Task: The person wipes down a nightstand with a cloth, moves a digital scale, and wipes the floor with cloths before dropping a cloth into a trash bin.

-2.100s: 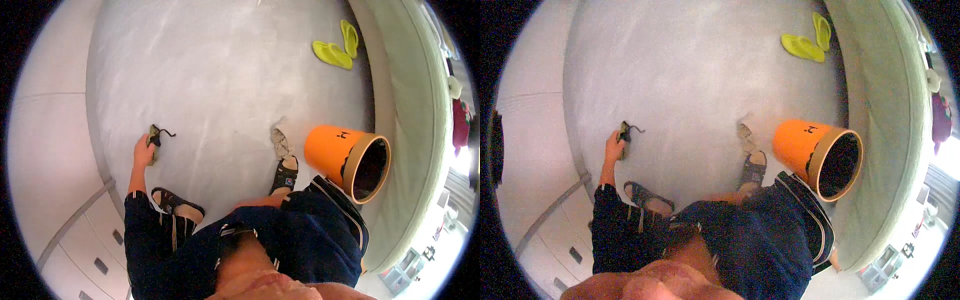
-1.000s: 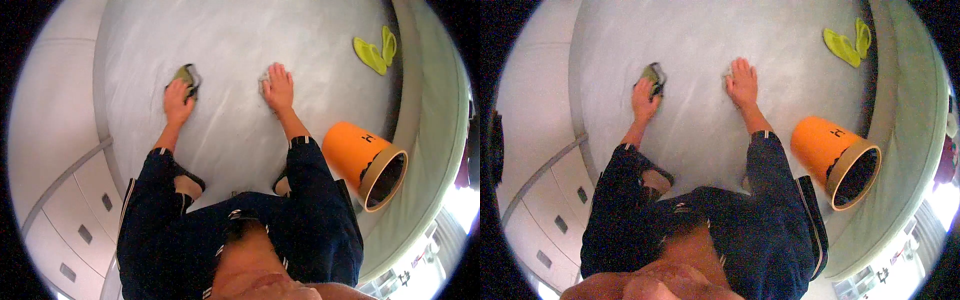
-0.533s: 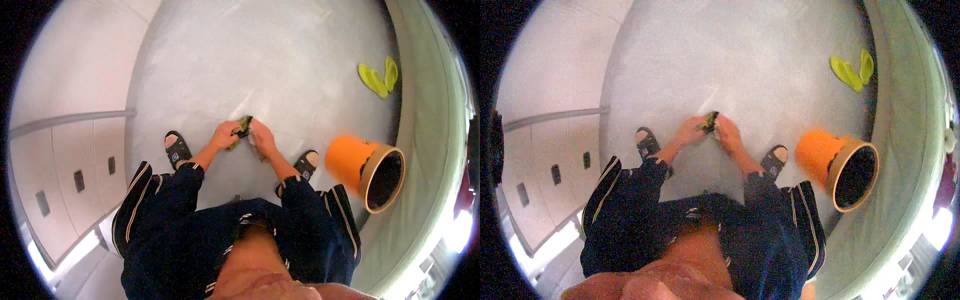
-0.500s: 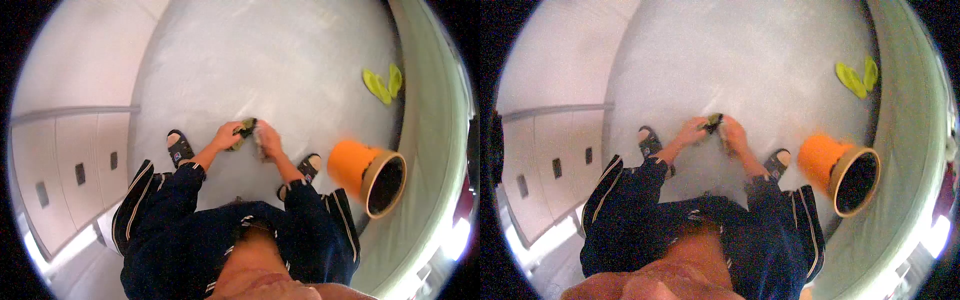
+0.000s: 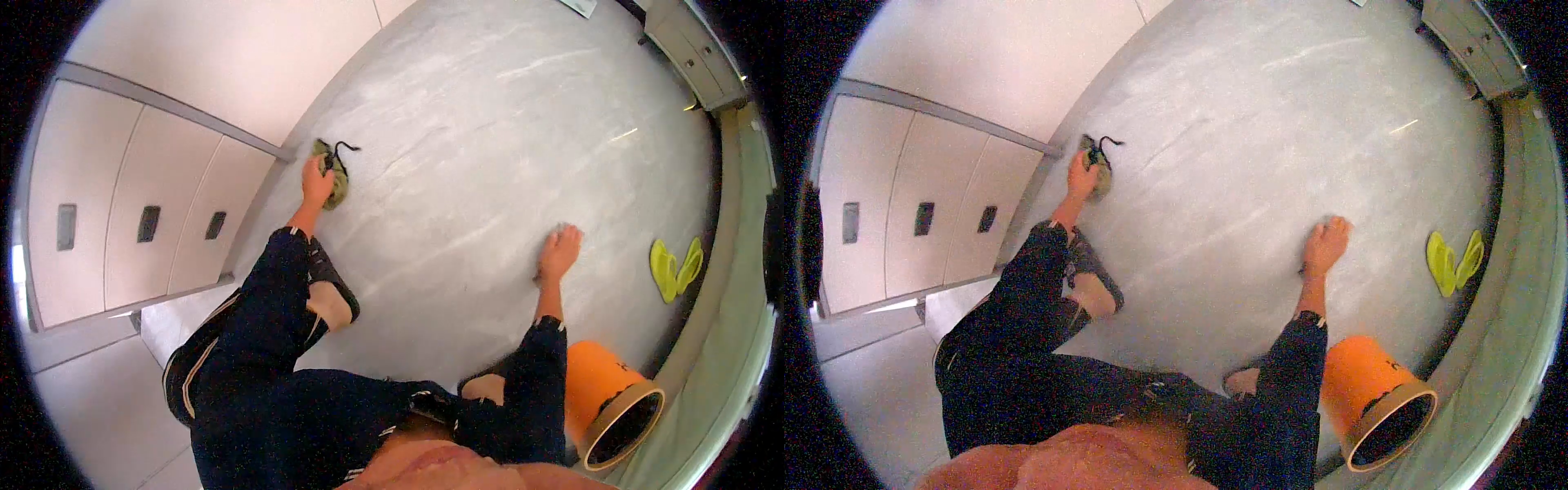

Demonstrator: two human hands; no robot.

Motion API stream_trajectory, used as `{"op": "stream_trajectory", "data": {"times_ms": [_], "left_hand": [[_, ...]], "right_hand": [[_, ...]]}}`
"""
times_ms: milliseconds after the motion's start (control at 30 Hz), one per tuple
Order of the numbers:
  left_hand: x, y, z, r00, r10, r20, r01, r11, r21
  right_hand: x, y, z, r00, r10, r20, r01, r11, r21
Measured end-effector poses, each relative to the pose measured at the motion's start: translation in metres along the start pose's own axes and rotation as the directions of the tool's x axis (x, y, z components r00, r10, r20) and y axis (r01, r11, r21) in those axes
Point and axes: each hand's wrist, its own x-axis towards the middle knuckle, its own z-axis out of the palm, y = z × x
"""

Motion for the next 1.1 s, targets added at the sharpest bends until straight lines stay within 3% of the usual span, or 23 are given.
{"op": "stream_trajectory", "data": {"times_ms": [33, 100, 167, 233, 300, 333, 367, 400, 433, 467, 567, 633, 667, 700, 733, 800, 833, 900, 967, 1033, 1100], "left_hand": [[0.009, 0.004, 0.001, 1.0, -0.007, 0.011, 0.006, 0.999, 0.051], [0.035, 0.015, 0.035, 0.965, 0.231, -0.124, -0.194, 0.947, 0.254], [0.07, 0.06, 0.056, 0.962, 0.271, 0.001, -0.269, 0.954, 0.136], [0.084, 0.12, 0.075, 0.893, 0.442, 0.086, -0.447, 0.894, 0.043], [0.081, 0.173, 0.102, 0.81, 0.481, 0.335, -0.51, 0.86, -0.004], [0.065, 0.192, 0.111, 0.753, 0.576, 0.318, -0.551, 0.816, -0.175], [0.042, 0.21, 0.115, 0.719, 0.626, 0.303, -0.589, 0.78, -0.212], [0.02, 0.224, 0.114, 0.672, 0.595, 0.44, -0.571, 0.795, -0.202], [-0.009, 0.229, 0.104, 0.642, 0.676, 0.362, -0.622, 0.735, -0.27], [-0.032, 0.205, 0.148, 0.565, 0.742, 0.36, -0.634, 0.67, -0.387], [-0.11, 0.212, 0.078, 0.502, 0.758, 0.416, -0.648, 0.648, -0.399], [-0.157, 0.178, 0.082, 0.535, 0.793, 0.292, -0.624, 0.604, -0.497], [-0.176, 0.185, 0.048, 0.515, 0.71, 0.481, -0.594, 0.7, -0.397], [-0.194, 0.178, 0.039, 0.483, 0.702, 0.523, -0.617, 0.697, -0.366], [-0.208, 0.171, 0.031, 0.451, 0.69, 0.566, -0.639, 0.692, -0.335], [-0.233, 0.121, 0.06, 0.443, 0.568, 0.694, -0.472, 0.806, -0.358], [-0.246, 0.107, 0.061, 0.422, 0.5, 0.756, -0.38, 0.855, -0.354], [-0.255, 0.118, 0.008, 0.517, 0.458, 0.724, -0.367, 0.882, -0.296], [-0.268, 0.116, -0.027, 0.621, 0.398, 0.675, -0.323, 0.915, -0.242], [-0.281, 0.12, -0.054, 0.731, 0.334, 0.595, -0.25, 0.942, -0.222], [-0.29, 0.12, -0.078, 0.793, 0.312, 0.524, -0.193, 0.943, -0.271]], "right_hand": [[0.001, -0.022, 0.003, 0.999, -0.029, 0.016, 0.028, 0.998, 0.052], [0.0, -0.054, 0.003, 0.989, -0.148, 0.023, 0.143, 0.981, 0.129], [-0.001, -0.078, 0.014, 0.969, -0.247, 0.024, 0.239, 0.956, 0.169], [-0.002, -0.096, 0.02, 0.961, -0.271, 0.053, 0.256, 0.945, 0.204], [-0.006, -0.107, 0.02, 0.951, -0.303, 0.058, 0.282, 0.93, 0.236], [-0.006, -0.11, 0.018, 0.945, -0.321, 0.059, 0.297, 0.921, 0.251], [-0.01, -0.113, 0.017, 0.949, -0.313, 0.029, 0.293, 0.915, 0.279], [-0.02, -0.113, 0.018, 0.943, -0.33, 0.042, 0.303, 0.905, 0.299], [-0.029, -0.114, 0.02, 0.937, -0.346, 0.044, 0.315, 0.893, 0.321], [-0.037, -0.117, 0.015, 0.933, -0.358, 0.043, 0.323, 0.883, 0.341], [-0.088, -0.13, -0.002, 0.931, -0.355, 0.078, 0.301, 0.874, 0.381], [-0.13, -0.139, -0.01, 0.939, -0.329, 0.098, 0.248, 0.847, 0.471], [-0.148, -0.139, -0.011, 0.94, -0.329, 0.091, 0.237, 0.819, 0.522], [-0.163, -0.14, -0.021, 0.92, -0.378, 0.102, 0.305, 0.855, 0.42], [-0.174, -0.143, -0.028, 0.926, -0.369, 0.08, 0.29, 0.831, 0.474], [-0.19, -0.159, -0.052, 0.921, -0.178, 0.346, -0.066, 0.804, 0.59], [-0.196, -0.159, -0.067, 0.923, -0.16, 0.349, -0.078, 0.812, 0.578], [-0.194, -0.154, -0.085, 0.931, -0.121, 0.344, -0.096, 0.829, 0.551], [-0.197, -0.15, -0.097, 0.966, 0.053, 0.253, -0.201, 0.769, 0.606], [-0.202, -0.154, -0.145, 0.938, 0.188, 0.292, -0.33, 0.749, 0.574], [-0.218, -0.127, -0.134, 0.963, 0.257, 0.077, -0.247, 0.737, 0.629]]}}
